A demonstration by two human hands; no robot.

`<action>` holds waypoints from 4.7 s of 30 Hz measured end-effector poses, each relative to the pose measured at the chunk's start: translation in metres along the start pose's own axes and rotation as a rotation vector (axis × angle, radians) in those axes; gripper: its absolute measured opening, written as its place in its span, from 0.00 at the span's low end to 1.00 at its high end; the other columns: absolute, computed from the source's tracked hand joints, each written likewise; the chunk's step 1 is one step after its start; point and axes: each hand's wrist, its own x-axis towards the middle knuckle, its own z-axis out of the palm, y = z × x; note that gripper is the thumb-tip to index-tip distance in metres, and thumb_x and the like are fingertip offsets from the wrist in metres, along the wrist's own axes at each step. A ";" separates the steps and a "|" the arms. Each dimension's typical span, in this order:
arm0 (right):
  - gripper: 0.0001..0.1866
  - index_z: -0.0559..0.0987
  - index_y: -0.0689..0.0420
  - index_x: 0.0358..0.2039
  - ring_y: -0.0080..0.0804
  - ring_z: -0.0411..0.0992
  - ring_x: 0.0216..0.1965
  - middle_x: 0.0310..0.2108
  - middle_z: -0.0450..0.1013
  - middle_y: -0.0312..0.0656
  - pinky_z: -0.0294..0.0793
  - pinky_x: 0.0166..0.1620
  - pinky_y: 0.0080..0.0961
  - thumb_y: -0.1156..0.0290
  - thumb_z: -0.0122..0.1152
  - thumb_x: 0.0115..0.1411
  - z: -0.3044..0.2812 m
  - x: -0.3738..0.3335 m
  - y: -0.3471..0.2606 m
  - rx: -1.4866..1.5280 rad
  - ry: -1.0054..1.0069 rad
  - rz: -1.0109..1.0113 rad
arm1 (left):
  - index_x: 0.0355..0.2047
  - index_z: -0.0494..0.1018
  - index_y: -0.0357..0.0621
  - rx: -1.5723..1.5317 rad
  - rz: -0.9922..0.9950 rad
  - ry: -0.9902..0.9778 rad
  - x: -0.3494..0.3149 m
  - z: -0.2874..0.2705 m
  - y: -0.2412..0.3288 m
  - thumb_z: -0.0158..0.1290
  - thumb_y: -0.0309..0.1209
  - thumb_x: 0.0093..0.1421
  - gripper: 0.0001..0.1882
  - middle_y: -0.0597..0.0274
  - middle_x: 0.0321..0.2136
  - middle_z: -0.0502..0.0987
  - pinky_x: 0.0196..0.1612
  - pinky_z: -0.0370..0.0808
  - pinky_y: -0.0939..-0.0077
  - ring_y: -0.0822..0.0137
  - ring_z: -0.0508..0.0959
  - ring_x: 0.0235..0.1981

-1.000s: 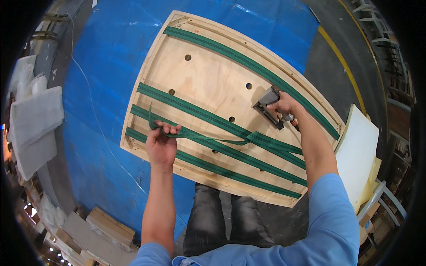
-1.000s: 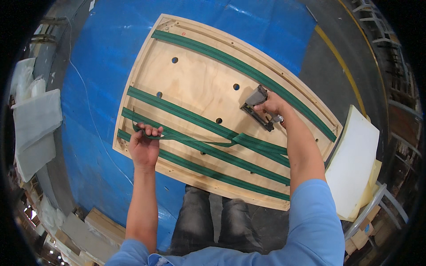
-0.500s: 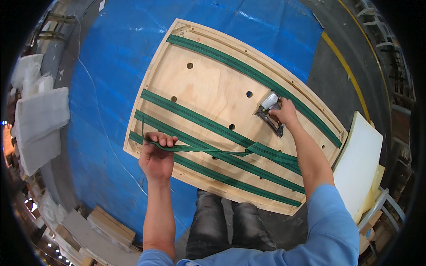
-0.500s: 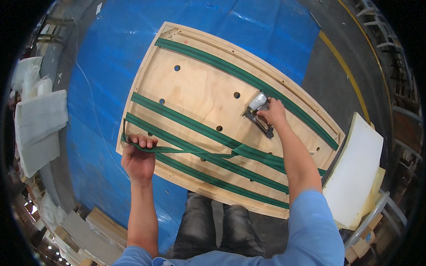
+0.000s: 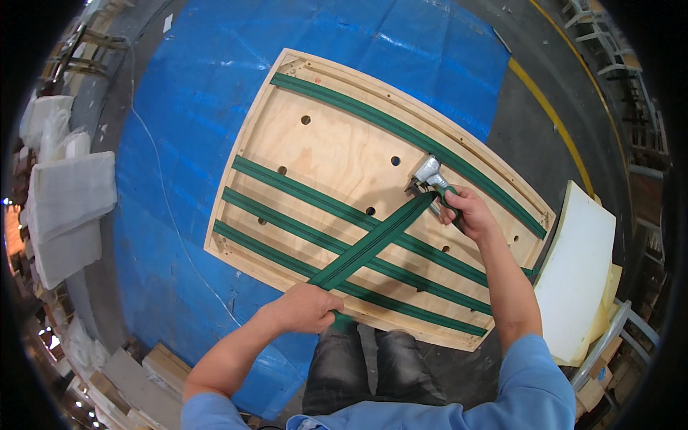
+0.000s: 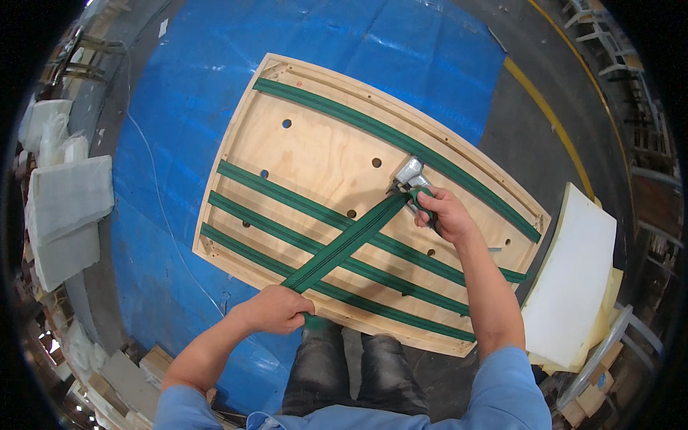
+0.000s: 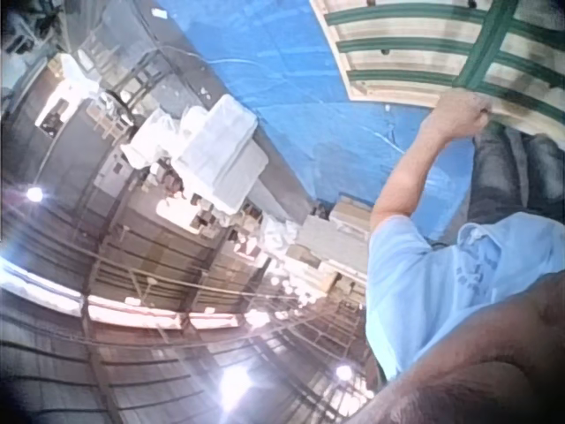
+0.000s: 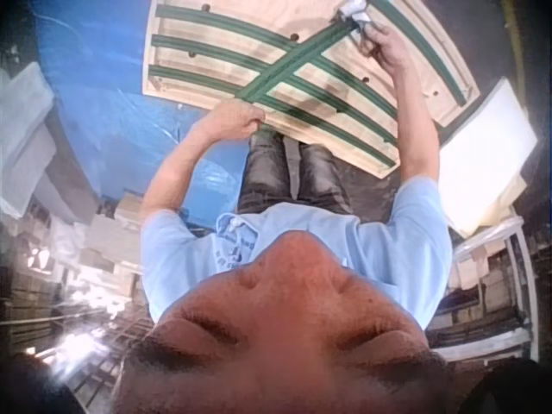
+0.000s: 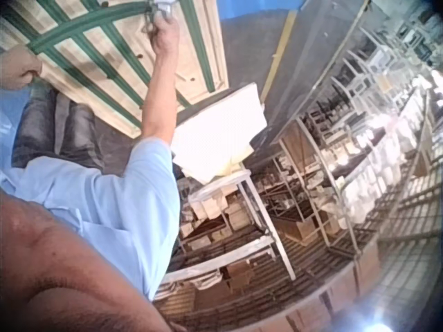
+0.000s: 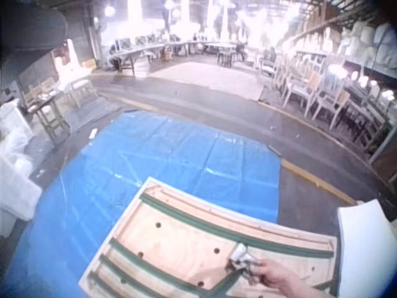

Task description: The person attaches green straps to a wooden board using a pneumatic staple gun. They position each strap, staple it in place, and trim the excess with scissors.

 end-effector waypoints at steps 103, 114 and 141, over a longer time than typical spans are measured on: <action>0.15 0.83 0.60 0.42 0.41 0.77 0.36 0.34 0.76 0.46 0.77 0.42 0.36 0.65 0.69 0.57 0.318 0.404 0.007 -1.226 0.313 -0.629 | 0.51 0.80 0.48 -0.296 -0.934 0.907 0.049 -0.208 -0.311 0.49 0.69 0.58 0.39 0.50 0.38 0.84 0.47 0.77 0.56 0.51 0.83 0.45; 0.17 0.84 0.57 0.42 0.40 0.77 0.34 0.31 0.76 0.43 0.76 0.41 0.35 0.61 0.72 0.56 0.327 0.413 0.010 -1.227 0.442 -0.639 | 0.50 0.80 0.48 -0.297 -0.937 0.898 0.050 -0.210 -0.311 0.48 0.69 0.58 0.39 0.51 0.37 0.84 0.46 0.77 0.56 0.51 0.83 0.45; 0.15 0.83 0.55 0.43 0.36 0.76 0.33 0.35 0.74 0.43 0.77 0.41 0.33 0.68 0.73 0.54 0.327 0.404 0.025 -1.012 0.281 -0.650 | 0.50 0.80 0.46 -0.285 -0.926 0.910 0.050 -0.208 -0.311 0.48 0.69 0.58 0.40 0.49 0.39 0.84 0.46 0.77 0.55 0.50 0.82 0.46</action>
